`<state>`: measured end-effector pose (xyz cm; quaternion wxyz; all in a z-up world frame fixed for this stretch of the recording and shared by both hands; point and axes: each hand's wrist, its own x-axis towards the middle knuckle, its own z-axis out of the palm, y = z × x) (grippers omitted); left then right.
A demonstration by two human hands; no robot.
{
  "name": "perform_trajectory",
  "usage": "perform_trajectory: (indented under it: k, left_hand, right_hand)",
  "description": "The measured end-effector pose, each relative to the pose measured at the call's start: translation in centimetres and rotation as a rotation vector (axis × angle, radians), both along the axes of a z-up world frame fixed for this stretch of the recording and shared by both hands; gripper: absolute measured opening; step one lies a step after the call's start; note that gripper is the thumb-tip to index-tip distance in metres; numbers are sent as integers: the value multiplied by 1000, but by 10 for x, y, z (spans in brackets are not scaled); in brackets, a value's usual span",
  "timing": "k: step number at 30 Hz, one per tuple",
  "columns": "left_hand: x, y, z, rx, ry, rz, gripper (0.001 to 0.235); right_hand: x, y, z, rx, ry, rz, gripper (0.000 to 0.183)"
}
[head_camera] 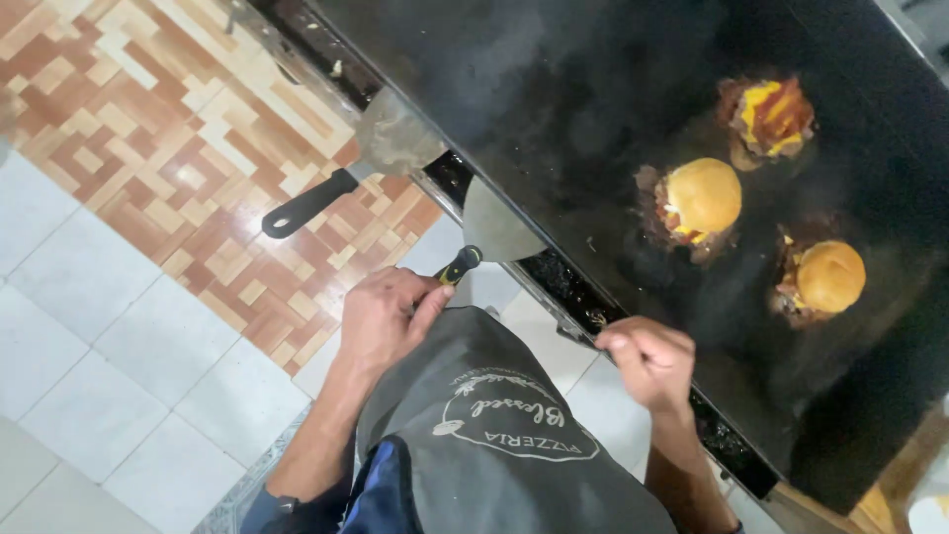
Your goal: The person places bacon strips onto cheese-topped patties on a griddle by hand, then covers them with buns. They use a spatula to transfer the assembled burgers to a wooden board and cut them in half.
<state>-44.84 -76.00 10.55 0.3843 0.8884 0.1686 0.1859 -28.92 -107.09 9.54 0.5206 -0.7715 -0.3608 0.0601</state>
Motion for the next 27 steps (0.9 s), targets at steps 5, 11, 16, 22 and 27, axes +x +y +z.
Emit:
perform_trajectory:
  k: [5,11,16,22,27]
  left_hand:
    - [-20,25,8,68,-19,122,14]
    - [-33,123,3,360,-238,359,12]
    - [-11,206,-31,-647,181,181,51]
    - [3,217,-62,-1358,278,-129,58]
    - [3,241,-68,-1345,165,-84,51]
  right_hand:
    - [-28,40,-41,-131,161,220,19]
    - [-56,94,-49,-321,217,113,23]
    - [-71,142,-71,-365,649,-219,34]
    - [-101,218,-66,113,1122,-446,31]
    - [-126,223,-62,402,1201,-450,27]
